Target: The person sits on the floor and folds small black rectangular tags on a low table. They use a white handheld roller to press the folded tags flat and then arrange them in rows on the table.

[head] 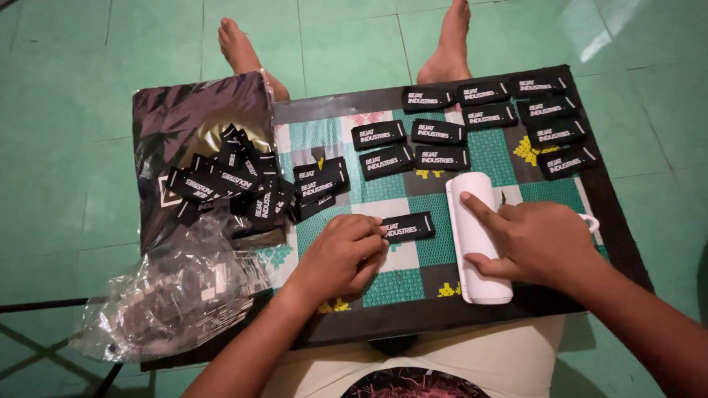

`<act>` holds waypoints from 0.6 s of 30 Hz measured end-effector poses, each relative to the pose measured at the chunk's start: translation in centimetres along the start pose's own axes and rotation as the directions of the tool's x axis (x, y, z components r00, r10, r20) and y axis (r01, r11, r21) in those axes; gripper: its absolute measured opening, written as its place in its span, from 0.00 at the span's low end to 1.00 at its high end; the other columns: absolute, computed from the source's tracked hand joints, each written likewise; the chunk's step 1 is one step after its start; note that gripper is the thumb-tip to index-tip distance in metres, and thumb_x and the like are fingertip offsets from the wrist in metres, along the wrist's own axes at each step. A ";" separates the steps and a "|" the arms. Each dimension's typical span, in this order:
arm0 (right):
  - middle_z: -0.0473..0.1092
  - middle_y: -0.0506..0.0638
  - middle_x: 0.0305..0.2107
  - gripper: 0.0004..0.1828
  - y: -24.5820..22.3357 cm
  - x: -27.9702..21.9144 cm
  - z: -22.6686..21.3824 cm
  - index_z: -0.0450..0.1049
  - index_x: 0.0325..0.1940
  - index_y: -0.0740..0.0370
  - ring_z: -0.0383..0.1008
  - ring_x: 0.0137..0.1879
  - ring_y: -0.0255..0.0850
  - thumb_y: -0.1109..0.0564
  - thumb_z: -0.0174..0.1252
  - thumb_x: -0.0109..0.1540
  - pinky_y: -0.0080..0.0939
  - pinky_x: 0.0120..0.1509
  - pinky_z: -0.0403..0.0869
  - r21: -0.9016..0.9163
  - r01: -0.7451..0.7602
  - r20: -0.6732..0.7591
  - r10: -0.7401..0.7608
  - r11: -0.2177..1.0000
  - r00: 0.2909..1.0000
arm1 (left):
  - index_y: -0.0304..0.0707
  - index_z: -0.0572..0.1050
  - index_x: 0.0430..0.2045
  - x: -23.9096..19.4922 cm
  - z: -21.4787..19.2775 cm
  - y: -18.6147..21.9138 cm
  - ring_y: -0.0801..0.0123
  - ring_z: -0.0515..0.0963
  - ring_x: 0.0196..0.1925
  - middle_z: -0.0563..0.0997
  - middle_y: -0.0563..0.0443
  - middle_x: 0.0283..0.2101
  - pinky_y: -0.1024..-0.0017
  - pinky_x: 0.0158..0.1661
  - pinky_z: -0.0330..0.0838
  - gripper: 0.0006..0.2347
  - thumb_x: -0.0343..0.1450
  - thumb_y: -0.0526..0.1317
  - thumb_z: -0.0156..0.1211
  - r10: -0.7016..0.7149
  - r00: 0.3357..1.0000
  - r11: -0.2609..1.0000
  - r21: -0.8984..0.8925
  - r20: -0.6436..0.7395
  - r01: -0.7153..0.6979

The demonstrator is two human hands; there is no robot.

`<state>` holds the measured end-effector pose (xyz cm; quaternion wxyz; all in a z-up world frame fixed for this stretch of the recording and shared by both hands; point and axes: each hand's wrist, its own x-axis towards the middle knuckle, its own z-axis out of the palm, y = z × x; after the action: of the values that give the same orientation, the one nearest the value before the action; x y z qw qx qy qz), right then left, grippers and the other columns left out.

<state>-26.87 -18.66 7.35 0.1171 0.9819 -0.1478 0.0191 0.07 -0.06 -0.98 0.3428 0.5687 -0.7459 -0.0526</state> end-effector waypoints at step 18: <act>0.73 0.54 0.18 0.47 -5.1 6.0 -2.0 0.65 0.73 0.47 0.79 0.24 0.50 0.22 0.50 0.56 0.48 0.29 0.77 0.263 0.095 -0.028 -0.091 0.960 0.995 | 0.42 0.79 0.28 0.1 -1.0 1.0 0.60 0.81 0.56 0.82 0.49 0.39 0.58 0.55 0.72 0.04 0.71 0.39 0.60 0.009 0.996 1.000 -0.014 -0.089 -0.010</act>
<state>-19.62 -15.16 8.59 -0.0126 0.9944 -0.0966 0.0406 -0.17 0.49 0.31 0.3799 0.5643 -0.7322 -0.0313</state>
